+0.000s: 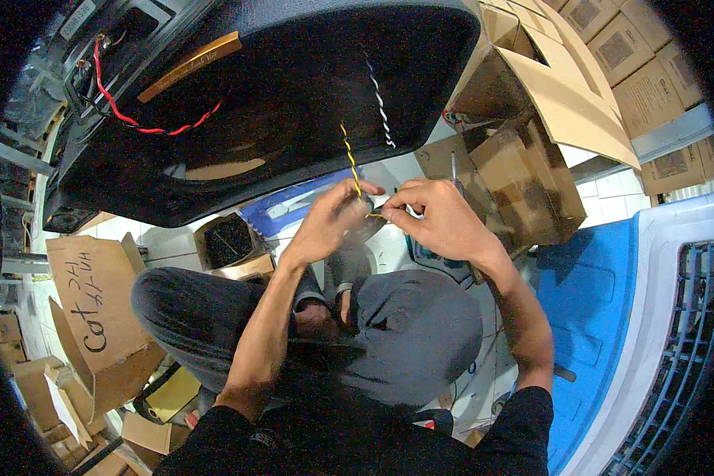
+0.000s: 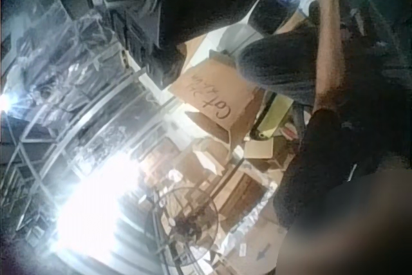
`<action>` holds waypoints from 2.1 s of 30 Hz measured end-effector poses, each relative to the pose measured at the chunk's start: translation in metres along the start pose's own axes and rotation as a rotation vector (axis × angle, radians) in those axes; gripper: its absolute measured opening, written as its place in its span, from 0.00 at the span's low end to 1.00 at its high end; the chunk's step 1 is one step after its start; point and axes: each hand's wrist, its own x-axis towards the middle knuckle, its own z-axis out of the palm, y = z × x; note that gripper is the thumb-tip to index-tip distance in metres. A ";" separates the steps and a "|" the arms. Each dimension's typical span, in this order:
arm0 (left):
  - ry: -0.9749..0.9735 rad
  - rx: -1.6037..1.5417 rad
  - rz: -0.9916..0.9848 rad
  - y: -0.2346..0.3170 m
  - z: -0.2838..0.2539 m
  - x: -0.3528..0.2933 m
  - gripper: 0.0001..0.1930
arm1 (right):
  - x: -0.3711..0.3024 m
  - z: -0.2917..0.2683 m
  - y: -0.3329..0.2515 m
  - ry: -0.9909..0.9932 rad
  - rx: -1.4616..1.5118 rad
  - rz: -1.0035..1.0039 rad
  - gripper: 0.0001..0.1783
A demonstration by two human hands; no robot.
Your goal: The person sits on the floor and assembles a speaker by attaching a cone to the enclosure, connecting red and yellow wires to terminals, and using a soldering iron to secure connections.
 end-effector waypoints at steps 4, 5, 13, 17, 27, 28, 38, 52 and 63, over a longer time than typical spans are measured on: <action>0.061 0.082 0.113 0.000 0.009 -0.001 0.11 | 0.005 -0.006 0.000 -0.077 0.092 0.151 0.11; 0.059 0.109 0.087 0.001 0.009 -0.001 0.10 | 0.007 -0.007 0.001 -0.094 0.108 0.170 0.11; 0.037 0.030 0.022 0.004 0.005 0.000 0.06 | 0.025 -0.020 -0.006 -0.312 0.083 0.304 0.11; 0.030 0.031 0.057 0.002 0.002 0.001 0.07 | 0.033 -0.021 -0.007 -0.392 0.086 0.309 0.12; -0.023 0.088 0.048 0.003 -0.006 -0.005 0.13 | 0.034 -0.011 0.002 -0.416 0.133 0.248 0.13; -0.028 0.087 0.046 0.004 -0.007 -0.005 0.13 | 0.034 -0.013 0.001 -0.425 0.135 0.264 0.13; -0.035 0.088 -0.071 0.008 -0.007 -0.003 0.14 | 0.047 -0.021 -0.002 -0.617 0.132 0.281 0.15; -0.038 0.123 -0.004 0.011 -0.004 -0.003 0.27 | 0.047 -0.008 0.002 -0.573 -0.138 0.225 0.17; -0.128 0.307 -0.109 0.027 -0.013 -0.004 0.32 | 0.050 0.001 0.009 -0.535 0.114 0.358 0.14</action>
